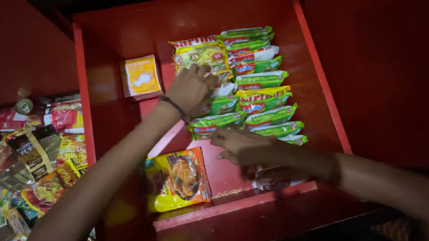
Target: The person empties a red drawer and reorganizes its contents by stacking instant noodle packets and other packaged food items neatly inside.
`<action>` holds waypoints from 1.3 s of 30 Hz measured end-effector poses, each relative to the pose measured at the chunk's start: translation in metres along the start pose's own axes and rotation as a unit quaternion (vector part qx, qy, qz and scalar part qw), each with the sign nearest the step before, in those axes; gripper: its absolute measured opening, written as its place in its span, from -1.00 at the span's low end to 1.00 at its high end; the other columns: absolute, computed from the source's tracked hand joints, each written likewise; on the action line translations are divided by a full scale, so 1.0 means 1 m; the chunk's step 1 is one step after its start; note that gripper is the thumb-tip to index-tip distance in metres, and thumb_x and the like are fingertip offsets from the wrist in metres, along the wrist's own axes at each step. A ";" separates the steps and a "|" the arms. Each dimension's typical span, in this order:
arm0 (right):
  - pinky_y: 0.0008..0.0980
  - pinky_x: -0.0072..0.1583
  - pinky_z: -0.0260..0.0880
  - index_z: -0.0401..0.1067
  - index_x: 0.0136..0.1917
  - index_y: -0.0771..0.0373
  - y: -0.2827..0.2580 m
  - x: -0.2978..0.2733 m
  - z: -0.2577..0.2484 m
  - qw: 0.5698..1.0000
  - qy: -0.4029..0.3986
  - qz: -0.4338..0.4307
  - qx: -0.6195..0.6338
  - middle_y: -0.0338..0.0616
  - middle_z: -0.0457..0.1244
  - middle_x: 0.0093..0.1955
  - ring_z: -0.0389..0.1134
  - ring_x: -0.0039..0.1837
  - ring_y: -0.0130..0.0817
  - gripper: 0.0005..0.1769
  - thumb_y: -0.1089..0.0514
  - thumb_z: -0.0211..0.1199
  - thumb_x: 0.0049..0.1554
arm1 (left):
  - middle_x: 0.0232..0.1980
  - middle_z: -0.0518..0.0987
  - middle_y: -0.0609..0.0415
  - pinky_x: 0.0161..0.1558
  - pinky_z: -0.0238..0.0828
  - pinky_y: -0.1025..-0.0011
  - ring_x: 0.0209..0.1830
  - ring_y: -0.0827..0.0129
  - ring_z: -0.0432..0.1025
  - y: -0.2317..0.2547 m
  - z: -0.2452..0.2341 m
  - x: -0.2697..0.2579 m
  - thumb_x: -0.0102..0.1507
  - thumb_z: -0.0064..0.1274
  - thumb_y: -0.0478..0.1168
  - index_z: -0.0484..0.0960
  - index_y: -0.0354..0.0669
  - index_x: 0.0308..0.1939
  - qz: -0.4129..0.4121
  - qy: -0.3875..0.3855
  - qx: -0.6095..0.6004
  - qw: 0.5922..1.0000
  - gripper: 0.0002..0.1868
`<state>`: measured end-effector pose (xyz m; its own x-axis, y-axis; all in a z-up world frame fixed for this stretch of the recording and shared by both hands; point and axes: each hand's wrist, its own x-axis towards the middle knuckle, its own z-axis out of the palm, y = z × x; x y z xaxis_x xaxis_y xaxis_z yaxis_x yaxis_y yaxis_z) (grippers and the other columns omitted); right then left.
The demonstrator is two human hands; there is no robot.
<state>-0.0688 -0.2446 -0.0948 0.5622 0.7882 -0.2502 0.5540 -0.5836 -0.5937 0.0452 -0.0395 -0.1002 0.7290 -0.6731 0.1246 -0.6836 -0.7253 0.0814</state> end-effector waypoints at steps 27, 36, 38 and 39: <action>0.02 0.32 0.27 0.32 0.34 0.32 0.011 0.006 0.003 0.998 -0.018 -0.034 -0.040 0.11 0.17 0.37 0.21 0.37 0.13 -0.47 0.06 0.26 0.17 | 0.26 0.47 -0.20 0.28 0.11 -0.03 0.28 0.02 0.33 0.000 0.003 0.012 0.24 0.08 0.14 0.48 -0.21 0.34 -0.001 0.035 -0.037 0.999 -0.30; -0.01 0.31 0.24 0.34 0.30 0.40 0.000 -0.003 -0.002 0.998 0.033 -0.061 0.004 0.12 0.13 0.42 0.16 0.41 0.08 -0.39 0.07 0.35 0.06 | 0.00 0.60 -0.14 -0.02 0.30 -0.16 0.12 -0.06 0.42 -0.035 -0.030 -0.016 0.24 0.08 0.02 0.58 -0.12 0.12 -0.063 -0.023 -0.048 0.997 -0.55; -0.05 0.35 0.22 0.31 0.33 0.37 0.002 0.004 0.001 0.999 -0.025 0.000 -0.022 0.08 0.14 0.37 0.16 0.41 0.02 -0.38 0.04 0.34 0.08 | -0.05 0.62 -0.14 -0.01 0.35 -0.11 0.06 -0.05 0.47 -0.039 -0.030 -0.013 0.25 0.11 0.02 0.61 -0.14 0.05 -0.071 -0.021 -0.037 0.997 -0.60; -0.07 0.37 0.20 0.30 0.34 0.36 0.005 0.007 0.001 0.997 -0.053 0.031 -0.037 0.06 0.14 0.35 0.16 0.40 -0.01 -0.37 0.03 0.33 0.09 | -0.07 0.63 -0.14 -0.01 0.37 -0.08 0.03 -0.04 0.50 -0.042 -0.030 -0.012 0.26 0.12 0.02 0.63 -0.15 0.01 -0.074 -0.018 -0.032 0.997 -0.62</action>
<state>-0.0624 -0.2417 -0.1004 0.5300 0.7646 -0.3667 0.5661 -0.6410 -0.5183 0.0639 0.0032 -0.0750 0.8223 -0.5647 0.0704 -0.5681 -0.8075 0.1585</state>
